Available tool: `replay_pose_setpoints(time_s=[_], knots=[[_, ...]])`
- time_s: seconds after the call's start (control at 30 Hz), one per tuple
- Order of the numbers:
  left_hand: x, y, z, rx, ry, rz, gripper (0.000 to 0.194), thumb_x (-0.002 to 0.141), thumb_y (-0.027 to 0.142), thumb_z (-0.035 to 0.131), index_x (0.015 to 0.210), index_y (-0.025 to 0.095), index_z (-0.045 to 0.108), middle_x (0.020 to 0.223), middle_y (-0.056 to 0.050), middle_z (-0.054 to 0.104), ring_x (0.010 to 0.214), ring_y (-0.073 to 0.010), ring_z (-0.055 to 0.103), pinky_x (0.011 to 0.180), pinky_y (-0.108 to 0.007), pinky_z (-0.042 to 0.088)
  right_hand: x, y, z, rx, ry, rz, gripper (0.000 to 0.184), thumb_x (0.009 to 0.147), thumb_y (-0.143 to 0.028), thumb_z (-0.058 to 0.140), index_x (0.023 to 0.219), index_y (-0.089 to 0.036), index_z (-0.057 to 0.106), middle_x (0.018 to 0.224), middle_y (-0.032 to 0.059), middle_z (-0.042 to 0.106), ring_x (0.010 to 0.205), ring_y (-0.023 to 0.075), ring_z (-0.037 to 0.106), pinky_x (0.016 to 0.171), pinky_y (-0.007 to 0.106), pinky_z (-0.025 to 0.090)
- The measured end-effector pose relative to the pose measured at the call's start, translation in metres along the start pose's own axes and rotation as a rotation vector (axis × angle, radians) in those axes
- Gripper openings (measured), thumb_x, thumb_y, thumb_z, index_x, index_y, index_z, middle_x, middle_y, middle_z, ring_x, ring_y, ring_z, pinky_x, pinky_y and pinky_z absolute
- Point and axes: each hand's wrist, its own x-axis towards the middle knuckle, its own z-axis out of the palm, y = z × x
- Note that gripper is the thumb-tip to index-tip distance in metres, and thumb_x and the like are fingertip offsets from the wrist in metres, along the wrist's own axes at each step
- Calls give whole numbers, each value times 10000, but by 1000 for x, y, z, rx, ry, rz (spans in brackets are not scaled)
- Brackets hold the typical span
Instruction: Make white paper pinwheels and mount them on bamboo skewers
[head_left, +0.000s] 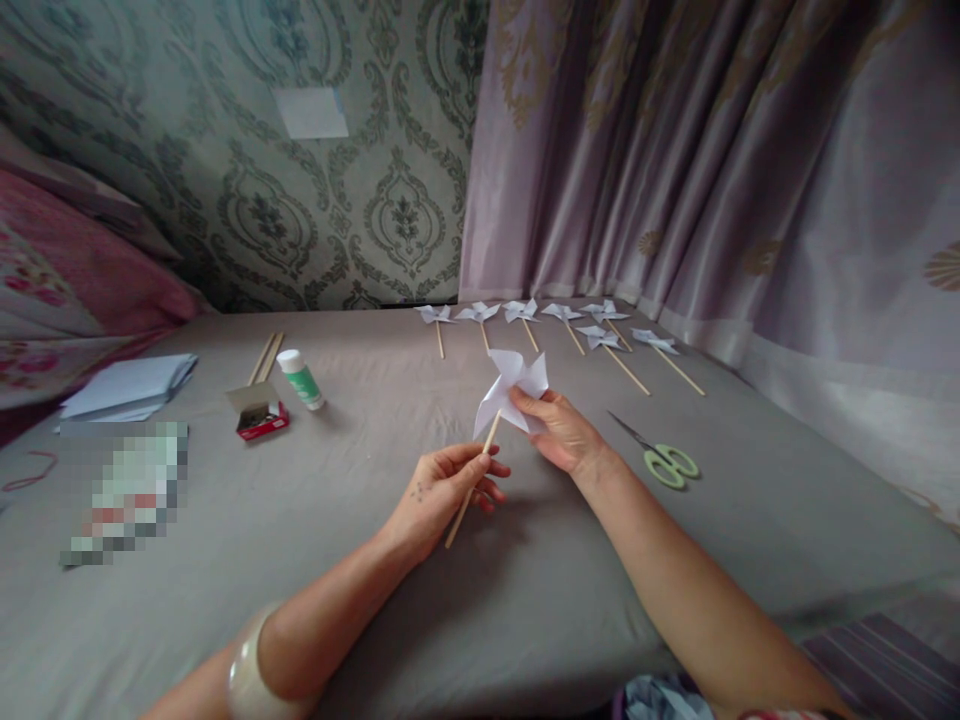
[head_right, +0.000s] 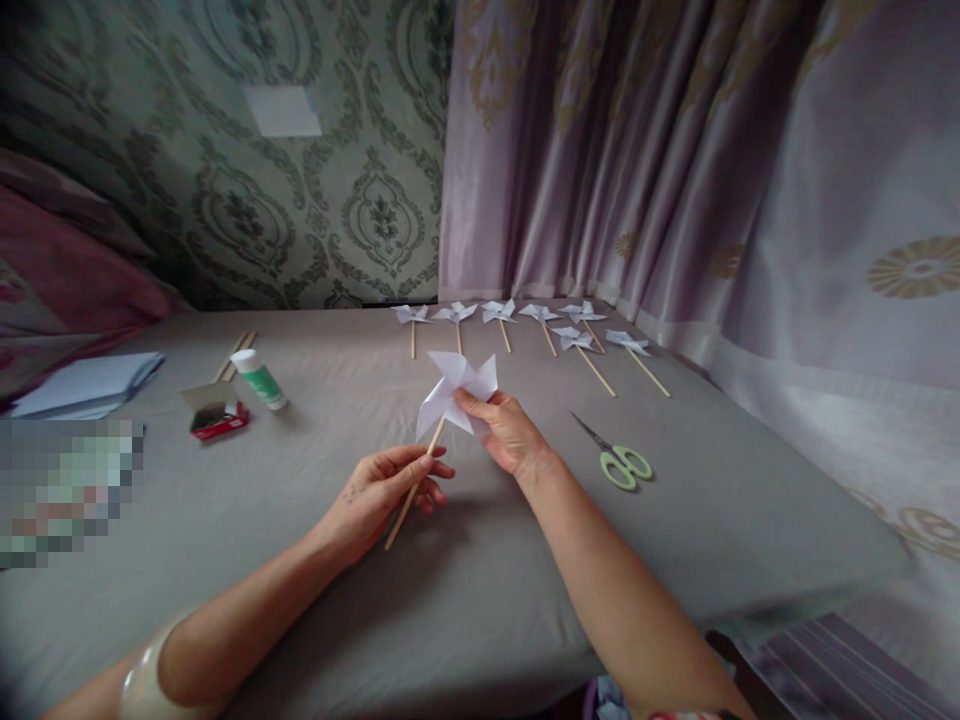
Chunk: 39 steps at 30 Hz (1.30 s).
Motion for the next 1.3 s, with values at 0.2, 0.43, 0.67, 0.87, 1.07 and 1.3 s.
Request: replay_pose_setpoints(time_s=[0.2, 0.43, 0.67, 0.87, 1.07, 1.3], knots=[[-8, 3, 3, 54, -19, 112, 414, 728, 414, 699, 989, 95, 660, 844, -112, 701, 577, -142, 636, 507, -238, 489, -5, -6, -1, -35, -78, -82, 296, 475, -327, 856, 708, -225, 706, 699, -45, 674, 672, 105, 582, 684, 241, 464], [-11, 1, 5, 128, -27, 224, 350, 770, 417, 659, 955, 121, 689, 815, -91, 691, 570, -132, 616, 510, -240, 487, -8, -10, -5, -104, -144, -158, 298, 520, -355, 815, 782, -253, 716, 661, -51, 599, 635, 107, 521, 659, 264, 442], [-14, 6, 8, 129, -17, 235, 299, 763, 401, 667, 881, 129, 710, 774, -80, 685, 557, -122, 590, 511, -234, 470, -8, -11, -7, -133, -130, -180, 269, 519, -328, 793, 766, -259, 712, 723, -28, 628, 680, 140, 548, 691, 303, 465], [-14, 5, 7, 122, -19, 228, 324, 763, 411, 664, 922, 131, 704, 793, -82, 681, 577, -126, 594, 522, -238, 468, -8, -11, -8, -140, -138, -172, 282, 519, -339, 801, 779, -272, 713, 775, -27, 661, 747, 154, 585, 772, 326, 464], [-12, 5, 5, 28, 23, 190, 423, 761, 451, 655, 1027, 122, 665, 760, -55, 636, 555, -114, 569, 503, -234, 435, -9, -12, -5, -193, -148, -171, 427, 506, -562, 788, 758, -231, 688, 827, 37, 698, 861, 218, 615, 746, 333, 475], [-3, 6, -4, -151, 128, 88, 438, 719, 431, 696, 1017, 112, 658, 612, 30, 481, 447, -25, 329, 422, -191, 194, -5, -12, -4, -314, 54, -390, 448, 743, -603, 597, 921, -197, 664, 878, 46, 674, 738, 141, 583, 633, 250, 423]])
